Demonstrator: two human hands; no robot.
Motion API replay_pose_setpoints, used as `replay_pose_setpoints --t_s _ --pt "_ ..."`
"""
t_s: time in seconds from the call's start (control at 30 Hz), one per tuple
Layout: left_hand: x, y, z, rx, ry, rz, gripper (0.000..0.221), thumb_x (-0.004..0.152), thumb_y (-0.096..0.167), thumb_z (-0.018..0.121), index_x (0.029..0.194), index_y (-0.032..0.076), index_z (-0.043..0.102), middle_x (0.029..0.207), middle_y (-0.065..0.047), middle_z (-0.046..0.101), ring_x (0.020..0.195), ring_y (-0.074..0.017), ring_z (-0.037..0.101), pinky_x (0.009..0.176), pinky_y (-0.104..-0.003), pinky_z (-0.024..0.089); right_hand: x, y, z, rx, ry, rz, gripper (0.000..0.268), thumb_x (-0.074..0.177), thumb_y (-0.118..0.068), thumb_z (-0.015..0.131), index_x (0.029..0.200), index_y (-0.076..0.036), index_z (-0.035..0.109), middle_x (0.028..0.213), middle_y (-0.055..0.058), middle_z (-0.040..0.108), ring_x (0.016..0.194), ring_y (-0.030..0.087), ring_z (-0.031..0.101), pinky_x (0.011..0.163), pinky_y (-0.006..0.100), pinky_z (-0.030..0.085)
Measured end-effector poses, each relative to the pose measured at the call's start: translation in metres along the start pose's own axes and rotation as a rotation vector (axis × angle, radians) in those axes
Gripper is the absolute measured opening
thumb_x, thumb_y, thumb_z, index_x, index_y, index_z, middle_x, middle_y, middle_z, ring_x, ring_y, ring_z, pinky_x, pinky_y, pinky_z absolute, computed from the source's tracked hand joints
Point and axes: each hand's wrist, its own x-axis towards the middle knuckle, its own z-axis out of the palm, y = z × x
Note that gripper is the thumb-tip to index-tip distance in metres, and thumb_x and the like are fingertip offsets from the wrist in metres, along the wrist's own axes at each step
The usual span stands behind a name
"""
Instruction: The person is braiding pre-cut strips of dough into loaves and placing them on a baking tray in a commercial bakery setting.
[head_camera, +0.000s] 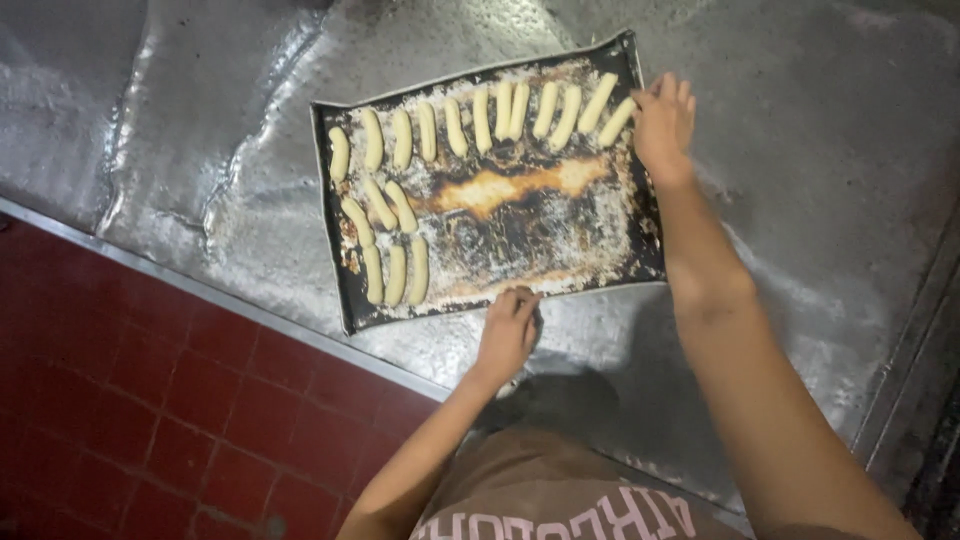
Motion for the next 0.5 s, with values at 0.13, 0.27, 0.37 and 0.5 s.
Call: replay_pose_setpoints --t_s 0.13,0.27,0.37,0.5 --pt "0.000 -0.010 -0.001 0.017 -0.088 0.024 0.041 0.093 0.000 0.053 0.134 -0.001 0.060 0.117 -0.018 0.053 0.109 -0.0366 0.051 0.093 -0.049 0.043 -0.003 -0.008 -0.028 0.317 -0.161 0.063 0.014 0.099 -0.019 0.073 0.104 -0.012 0.062 0.124 0.009 0.058 0.124 0.032 0.046 0.110 0.050 0.033" --pt "0.001 -0.024 0.005 -0.016 -0.125 0.035 0.042 0.095 0.003 0.051 0.136 0.000 0.058 0.118 -0.018 0.053 0.112 -0.0373 0.051 0.095 -0.050 0.044 -0.007 -0.019 -0.038 0.725 -0.279 0.040 0.009 0.105 -0.021 0.054 0.106 -0.012 0.056 0.115 0.008 0.066 0.109 0.027 0.062 0.090 0.042 0.045" --pt "0.001 -0.026 0.010 -0.043 -0.165 -0.063 0.040 0.096 0.007 0.050 0.135 0.002 0.060 0.121 -0.015 0.055 0.115 -0.0336 0.049 0.100 -0.048 0.041 0.011 -0.031 -0.031 1.497 -0.187 0.357 0.009 0.109 -0.010 0.040 0.118 -0.010 0.041 0.089 0.003 0.055 0.078 0.015 0.054 0.078 0.028 0.053" --pt "0.005 -0.022 0.008 -0.103 -0.115 -0.114 0.036 0.095 0.004 0.048 0.127 0.004 0.064 0.115 -0.012 0.058 0.111 -0.0314 0.051 0.097 -0.046 0.043 0.043 -0.054 -0.035 0.851 -0.066 0.706 0.018 0.105 -0.014 0.057 0.108 -0.012 0.074 0.089 0.001 0.056 0.051 0.005 0.042 0.047 0.019 0.041"
